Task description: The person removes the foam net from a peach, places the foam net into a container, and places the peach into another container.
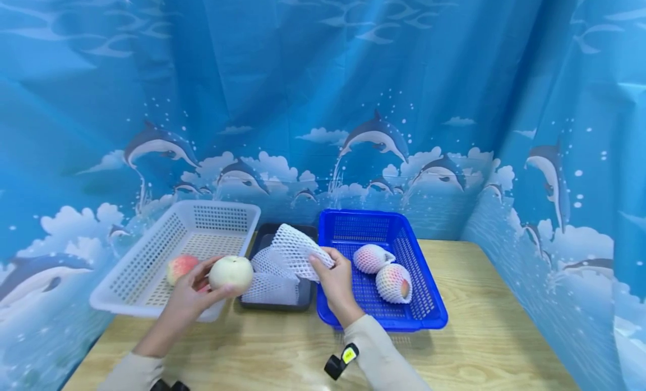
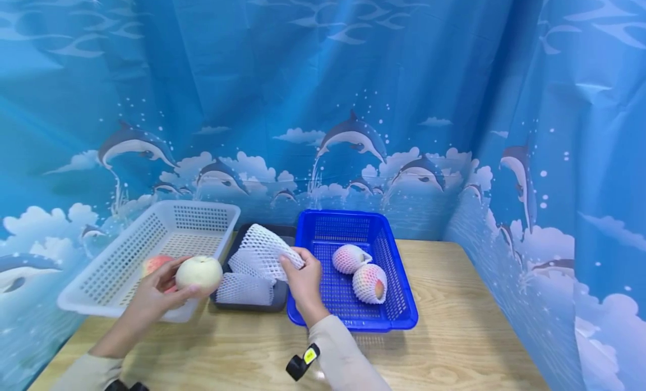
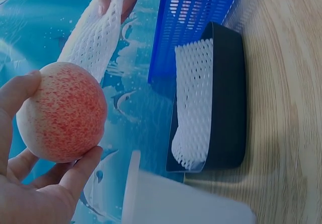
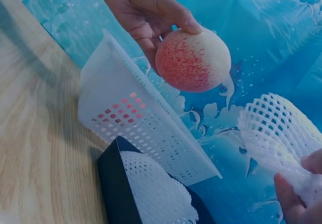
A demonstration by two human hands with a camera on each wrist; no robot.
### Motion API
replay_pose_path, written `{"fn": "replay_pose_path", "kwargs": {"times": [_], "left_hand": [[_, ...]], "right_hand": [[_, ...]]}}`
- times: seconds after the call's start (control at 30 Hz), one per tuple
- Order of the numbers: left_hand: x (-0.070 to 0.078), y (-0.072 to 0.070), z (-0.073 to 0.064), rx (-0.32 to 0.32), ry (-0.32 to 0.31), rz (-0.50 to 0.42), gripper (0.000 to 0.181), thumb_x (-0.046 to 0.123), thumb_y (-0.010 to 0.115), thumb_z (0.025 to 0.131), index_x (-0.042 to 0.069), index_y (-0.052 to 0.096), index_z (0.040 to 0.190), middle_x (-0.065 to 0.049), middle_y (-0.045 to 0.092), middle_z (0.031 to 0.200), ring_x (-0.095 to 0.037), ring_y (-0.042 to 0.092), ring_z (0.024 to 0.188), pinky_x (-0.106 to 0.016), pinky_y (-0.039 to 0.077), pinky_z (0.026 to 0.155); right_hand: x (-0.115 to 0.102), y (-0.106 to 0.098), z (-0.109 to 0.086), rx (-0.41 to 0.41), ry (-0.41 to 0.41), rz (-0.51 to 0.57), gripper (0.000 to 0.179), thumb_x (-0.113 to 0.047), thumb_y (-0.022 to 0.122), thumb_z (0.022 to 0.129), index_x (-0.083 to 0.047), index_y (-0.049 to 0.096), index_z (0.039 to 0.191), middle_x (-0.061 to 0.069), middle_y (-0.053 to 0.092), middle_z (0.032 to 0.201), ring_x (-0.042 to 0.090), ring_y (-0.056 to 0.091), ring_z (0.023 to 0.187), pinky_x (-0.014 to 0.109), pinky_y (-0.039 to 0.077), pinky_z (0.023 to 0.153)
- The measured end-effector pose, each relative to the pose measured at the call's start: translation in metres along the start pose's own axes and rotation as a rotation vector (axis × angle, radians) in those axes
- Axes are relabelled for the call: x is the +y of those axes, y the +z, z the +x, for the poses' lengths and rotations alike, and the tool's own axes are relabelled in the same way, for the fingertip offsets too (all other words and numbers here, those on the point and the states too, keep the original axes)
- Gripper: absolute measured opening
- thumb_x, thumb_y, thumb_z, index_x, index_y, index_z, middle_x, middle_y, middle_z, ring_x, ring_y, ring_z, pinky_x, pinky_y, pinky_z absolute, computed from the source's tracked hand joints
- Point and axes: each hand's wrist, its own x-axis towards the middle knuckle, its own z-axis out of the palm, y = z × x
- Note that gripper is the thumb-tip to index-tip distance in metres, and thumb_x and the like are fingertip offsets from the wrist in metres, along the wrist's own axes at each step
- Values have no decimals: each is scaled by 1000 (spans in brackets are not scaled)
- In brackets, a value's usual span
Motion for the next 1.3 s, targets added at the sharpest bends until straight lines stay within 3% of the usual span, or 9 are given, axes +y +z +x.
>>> {"fn": "replay_pose_path", "kwargs": {"times": [0.1, 0.27, 0.37, 0.5, 0.7, 0.83, 1.3], "left_hand": [[0, -5, 0, 12, -28, 11, 77, 23, 77, 82, 6, 37, 146, -21, 44, 143, -16, 55, 113, -18, 54, 77], [-5, -11, 2, 42, -17, -1, 76, 20, 77, 82, 3, 37, 145, -24, 43, 143, 10, 53, 99, -15, 53, 79], [-8, -14, 2, 49, -15, -22, 75, 18, 76, 83, 2, 37, 145, -25, 42, 144, 16, 50, 96, -11, 50, 81], [-12, -18, 3, 53, -24, -20, 75, 19, 75, 84, 1, 35, 145, -26, 41, 144, 17, 49, 96, -8, 48, 83], [-17, -23, 3, 90, -31, 11, 74, 21, 74, 85, 0, 36, 145, -27, 42, 142, 20, 47, 95, -4, 44, 83], [-19, -25, 2, 93, -41, 0, 75, 21, 74, 85, 0, 35, 145, -28, 41, 143, 20, 46, 95, -4, 44, 83], [-18, -31, 3, 90, -45, -8, 75, 22, 74, 85, -2, 34, 145, -26, 41, 143, 18, 47, 95, -4, 44, 84]], "right_hand": [[0, 8, 4, 18, 10, 0, 25, 4, 68, 82, 13, 62, 104, 16, 68, 93, 10, 63, 73, 20, 56, 66], [2, 24, 9, 38, 34, -32, 23, 2, 69, 81, 12, 63, 101, 13, 68, 88, 9, 60, 70, 18, 53, 63], [5, 35, 11, 56, 31, -63, 22, 1, 70, 80, 10, 65, 99, 14, 68, 89, 9, 59, 71, 19, 52, 65], [12, 49, 12, 94, 26, -105, 21, -1, 72, 79, 7, 66, 97, 16, 69, 90, 12, 60, 74, 23, 52, 68], [28, 67, 10, 207, 118, -171, 16, -8, 74, 78, 1, 68, 91, 10, 69, 88, 16, 60, 77, 30, 54, 75], [41, 75, 8, 288, 130, -254, 16, -11, 75, 74, -2, 69, 87, 8, 69, 84, 18, 60, 75, 35, 53, 76], [81, 79, -7, 399, 158, -464, 15, -8, 79, 68, -6, 70, 80, 9, 70, 80, 27, 63, 74, 40, 52, 69]]}}
